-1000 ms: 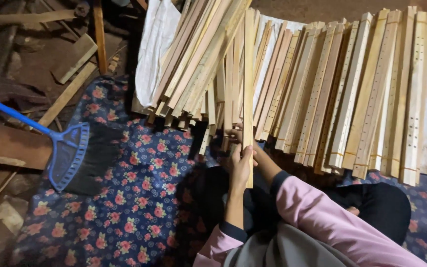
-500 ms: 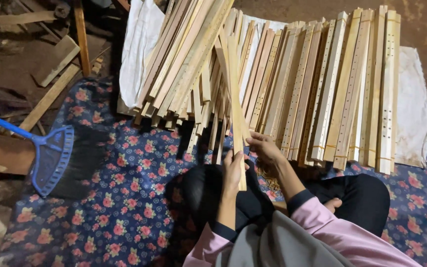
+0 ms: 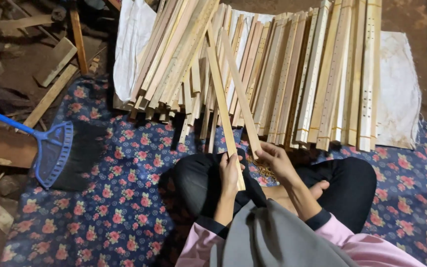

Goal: The person is wrapping the ends of thin wooden slats with a small piece of material, likely tape or a rubber band, while sitting on the floor.

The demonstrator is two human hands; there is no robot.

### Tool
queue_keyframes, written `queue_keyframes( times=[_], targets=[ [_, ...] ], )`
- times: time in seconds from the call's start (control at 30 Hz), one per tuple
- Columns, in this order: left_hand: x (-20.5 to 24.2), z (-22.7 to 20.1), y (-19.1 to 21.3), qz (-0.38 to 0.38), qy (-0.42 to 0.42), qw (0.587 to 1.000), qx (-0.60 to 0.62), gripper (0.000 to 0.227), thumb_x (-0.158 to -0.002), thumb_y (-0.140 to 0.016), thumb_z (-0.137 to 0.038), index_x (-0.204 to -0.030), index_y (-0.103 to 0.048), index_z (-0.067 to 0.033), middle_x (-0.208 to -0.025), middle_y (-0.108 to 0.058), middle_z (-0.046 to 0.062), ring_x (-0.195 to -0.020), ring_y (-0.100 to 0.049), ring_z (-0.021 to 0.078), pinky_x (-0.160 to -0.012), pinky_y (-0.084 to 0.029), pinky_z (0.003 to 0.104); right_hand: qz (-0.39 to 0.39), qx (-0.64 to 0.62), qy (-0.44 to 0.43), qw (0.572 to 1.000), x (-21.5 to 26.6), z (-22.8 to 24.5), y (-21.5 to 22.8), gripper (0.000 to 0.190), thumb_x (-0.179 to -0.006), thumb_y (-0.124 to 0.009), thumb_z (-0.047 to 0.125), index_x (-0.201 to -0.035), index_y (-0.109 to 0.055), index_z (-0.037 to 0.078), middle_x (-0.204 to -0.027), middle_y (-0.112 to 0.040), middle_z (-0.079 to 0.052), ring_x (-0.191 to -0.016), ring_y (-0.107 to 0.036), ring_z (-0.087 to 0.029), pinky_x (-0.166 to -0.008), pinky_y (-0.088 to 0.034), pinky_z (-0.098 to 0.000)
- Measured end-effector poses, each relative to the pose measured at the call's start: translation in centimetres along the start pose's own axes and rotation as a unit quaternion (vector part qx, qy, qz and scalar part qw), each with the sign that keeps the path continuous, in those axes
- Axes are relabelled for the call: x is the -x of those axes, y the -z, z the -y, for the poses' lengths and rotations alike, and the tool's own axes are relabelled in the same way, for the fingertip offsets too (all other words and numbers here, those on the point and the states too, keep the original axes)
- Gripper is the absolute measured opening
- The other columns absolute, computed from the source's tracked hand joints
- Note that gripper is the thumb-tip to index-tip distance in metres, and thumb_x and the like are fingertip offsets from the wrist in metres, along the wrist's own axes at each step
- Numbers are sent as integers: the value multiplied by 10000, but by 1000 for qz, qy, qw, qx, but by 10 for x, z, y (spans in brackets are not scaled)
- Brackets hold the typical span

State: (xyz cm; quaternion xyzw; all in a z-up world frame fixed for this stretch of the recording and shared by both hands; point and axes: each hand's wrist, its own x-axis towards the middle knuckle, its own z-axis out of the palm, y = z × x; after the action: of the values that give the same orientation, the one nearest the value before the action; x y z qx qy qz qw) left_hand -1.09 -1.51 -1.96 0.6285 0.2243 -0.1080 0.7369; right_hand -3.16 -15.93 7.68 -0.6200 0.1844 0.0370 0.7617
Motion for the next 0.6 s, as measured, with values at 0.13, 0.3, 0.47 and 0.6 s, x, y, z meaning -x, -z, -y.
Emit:
queue_keyframes(
  times=[0.13, 0.3, 0.47, 0.6],
  targets=[
    [32, -34, -21, -15, 16, 1000, -1, 565, -970, -634, -360, -1350, -522, 43, -1216, -592, 261, -1000, -579, 312, -852, -488, 401, 20, -9, -3, 1000, 24, -20, 19, 475, -867, -768, 147, -1288, -668, -48, -823, -667, -100, -666, -569, -125, -500, -411, -205],
    [0, 8, -19, -16, -15, 999, 24, 374, -1006, -611, -430, -1020, -690, -64, -854, -727, 114, -623, -699, 170, -530, -580, 284, 37, -7, -2, 999, 36, -45, 25, 451, -852, -773, 137, -1269, -695, -14, -857, -698, -73, -642, -596, -115, -500, -452, -201],
    [-10, 13, -22, -16, 7, 1000, 20, 538, -1021, -561, -538, -1086, -729, -31, -1060, -727, 186, -926, -703, 249, -763, -588, 380, 64, -6, -3, 998, 41, -73, 21, 469, -833, -813, 129, -1276, -716, 8, -920, -720, -74, -603, -589, -95, -466, -484, -230],
    [-26, 26, -20, 12, 41, 997, 69, 585, -1006, -538, -562, -922, -707, -8, -849, -739, 176, -665, -723, 234, -534, -615, 341, 59, -34, 1, 998, 35, -103, 15, 464, -818, -812, 86, -1256, -704, -21, -888, -716, -80, -561, -599, -56, -419, -466, -187]
  ],
)
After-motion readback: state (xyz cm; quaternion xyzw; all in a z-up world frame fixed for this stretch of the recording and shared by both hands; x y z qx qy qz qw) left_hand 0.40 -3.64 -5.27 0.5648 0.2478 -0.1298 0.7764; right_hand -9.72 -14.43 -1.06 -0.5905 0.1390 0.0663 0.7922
